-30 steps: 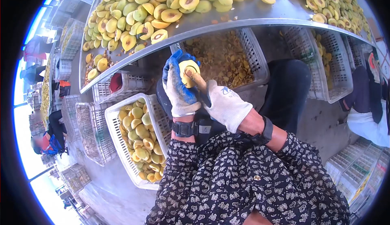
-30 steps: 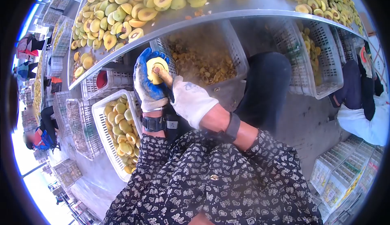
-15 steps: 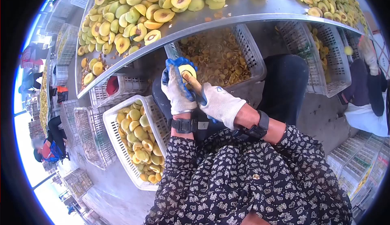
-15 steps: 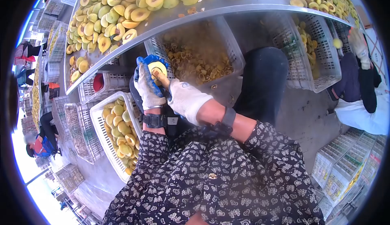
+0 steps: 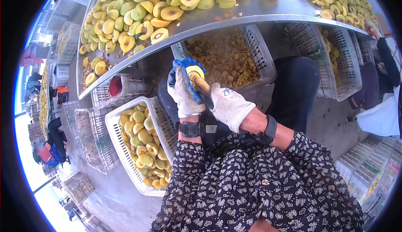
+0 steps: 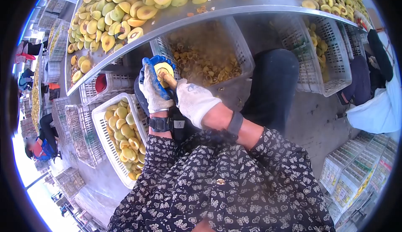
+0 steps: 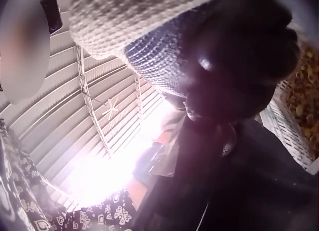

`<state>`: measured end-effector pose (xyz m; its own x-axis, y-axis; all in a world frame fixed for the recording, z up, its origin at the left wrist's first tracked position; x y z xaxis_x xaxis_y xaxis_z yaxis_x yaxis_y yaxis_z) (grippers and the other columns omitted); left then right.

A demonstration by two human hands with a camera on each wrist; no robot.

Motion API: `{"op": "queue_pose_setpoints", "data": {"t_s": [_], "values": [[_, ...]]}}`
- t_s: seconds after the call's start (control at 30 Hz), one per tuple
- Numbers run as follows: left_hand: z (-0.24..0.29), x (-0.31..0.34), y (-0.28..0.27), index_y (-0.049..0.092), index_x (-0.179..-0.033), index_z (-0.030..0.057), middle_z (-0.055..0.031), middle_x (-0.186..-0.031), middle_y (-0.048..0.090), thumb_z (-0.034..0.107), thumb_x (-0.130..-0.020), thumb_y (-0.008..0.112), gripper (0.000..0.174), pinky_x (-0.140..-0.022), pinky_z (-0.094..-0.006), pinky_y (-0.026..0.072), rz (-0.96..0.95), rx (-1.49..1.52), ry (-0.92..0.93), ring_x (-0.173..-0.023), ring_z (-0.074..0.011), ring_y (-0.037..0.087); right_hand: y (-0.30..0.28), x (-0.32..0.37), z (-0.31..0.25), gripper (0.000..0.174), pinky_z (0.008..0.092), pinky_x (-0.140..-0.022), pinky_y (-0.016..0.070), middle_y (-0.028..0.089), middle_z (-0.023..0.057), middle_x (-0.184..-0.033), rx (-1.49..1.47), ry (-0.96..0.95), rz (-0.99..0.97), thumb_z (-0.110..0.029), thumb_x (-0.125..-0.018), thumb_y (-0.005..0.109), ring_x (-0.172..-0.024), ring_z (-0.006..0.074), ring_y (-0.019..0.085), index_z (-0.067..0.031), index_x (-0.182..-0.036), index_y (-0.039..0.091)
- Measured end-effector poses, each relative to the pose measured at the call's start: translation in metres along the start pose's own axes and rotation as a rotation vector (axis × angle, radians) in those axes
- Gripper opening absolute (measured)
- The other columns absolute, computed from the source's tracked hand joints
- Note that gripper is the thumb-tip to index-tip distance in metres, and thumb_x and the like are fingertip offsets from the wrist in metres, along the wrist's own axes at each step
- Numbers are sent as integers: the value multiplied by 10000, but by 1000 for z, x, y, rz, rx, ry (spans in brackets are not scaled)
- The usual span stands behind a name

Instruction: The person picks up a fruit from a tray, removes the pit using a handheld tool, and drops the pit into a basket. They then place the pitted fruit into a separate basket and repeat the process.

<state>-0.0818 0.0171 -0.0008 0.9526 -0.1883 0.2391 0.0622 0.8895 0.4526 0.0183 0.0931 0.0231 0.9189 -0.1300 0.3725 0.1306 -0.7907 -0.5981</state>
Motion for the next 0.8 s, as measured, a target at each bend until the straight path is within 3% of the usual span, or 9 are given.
{"op": "queue_pose_setpoints", "data": {"t_s": [0.07, 0.13, 0.23, 0.33, 0.5, 0.8], "values": [[-5, -2, 0, 623, -904, 19, -66, -789, 632, 344, -906, 543, 335, -613, -271, 520, 7, 80, -35, -670, -158, 616, 2, -3, 4, 207, 435, -705, 473, 612, 255, -856, -20, 20, -44, -105, -828, 498, -837, 385, 603, 46, -970, 496], [-7, -1, 1, 608, -906, -45, -118, -788, 628, 213, -882, 593, 260, -576, -308, 515, 17, 118, -53, -646, -209, 612, -1, -2, 6, 220, 431, -707, 474, 612, 254, -866, -43, 44, -85, -108, -827, 507, -842, 385, 603, 48, -983, 492], [-5, -1, 3, 606, -894, -48, -116, -760, 624, 209, -877, 599, 257, -552, -310, 511, 5, 7, -33, -623, -207, 607, 1, 3, 4, 243, 425, -714, 475, 609, 257, -882, -126, 48, -177, -119, -830, 514, -853, 381, 603, 50, -1001, 482], [-7, -4, 5, 628, -881, 21, -57, -772, 634, 308, -896, 569, 293, -589, -269, 513, 7, 18, -63, -641, -159, 608, 1, -2, 6, 224, 427, -717, 474, 608, 265, -871, -46, -24, -84, -115, -833, 499, -857, 386, 600, 47, -987, 485], [5, 5, 2, 616, -956, 5, -80, -832, 642, 336, -913, 535, 343, -631, -287, 523, 47, 5, -56, -695, -170, 617, -5, 1, -3, 206, 444, -716, 470, 611, 271, -855, -59, -10, -7, -101, -844, 443, -831, 392, 605, 54, -974, 482], [3, 1, 4, 612, -894, -26, -96, -786, 628, 238, -898, 575, 266, -578, -301, 524, 9, 97, 20, -632, -195, 607, -6, 3, -3, 205, 432, -706, 477, 612, 268, -860, 6, -36, -7, -97, -831, 464, -835, 382, 609, 55, -966, 488]]}}
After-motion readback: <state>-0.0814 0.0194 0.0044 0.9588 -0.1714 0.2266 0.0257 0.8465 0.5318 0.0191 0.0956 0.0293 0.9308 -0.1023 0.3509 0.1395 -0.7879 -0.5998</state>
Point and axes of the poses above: each hand's wrist, its own x-axis away from the middle knuckle, its own y-axis out of the palm, z = x × y, the point moved 10 cm from there along -x, towards the middle knuckle
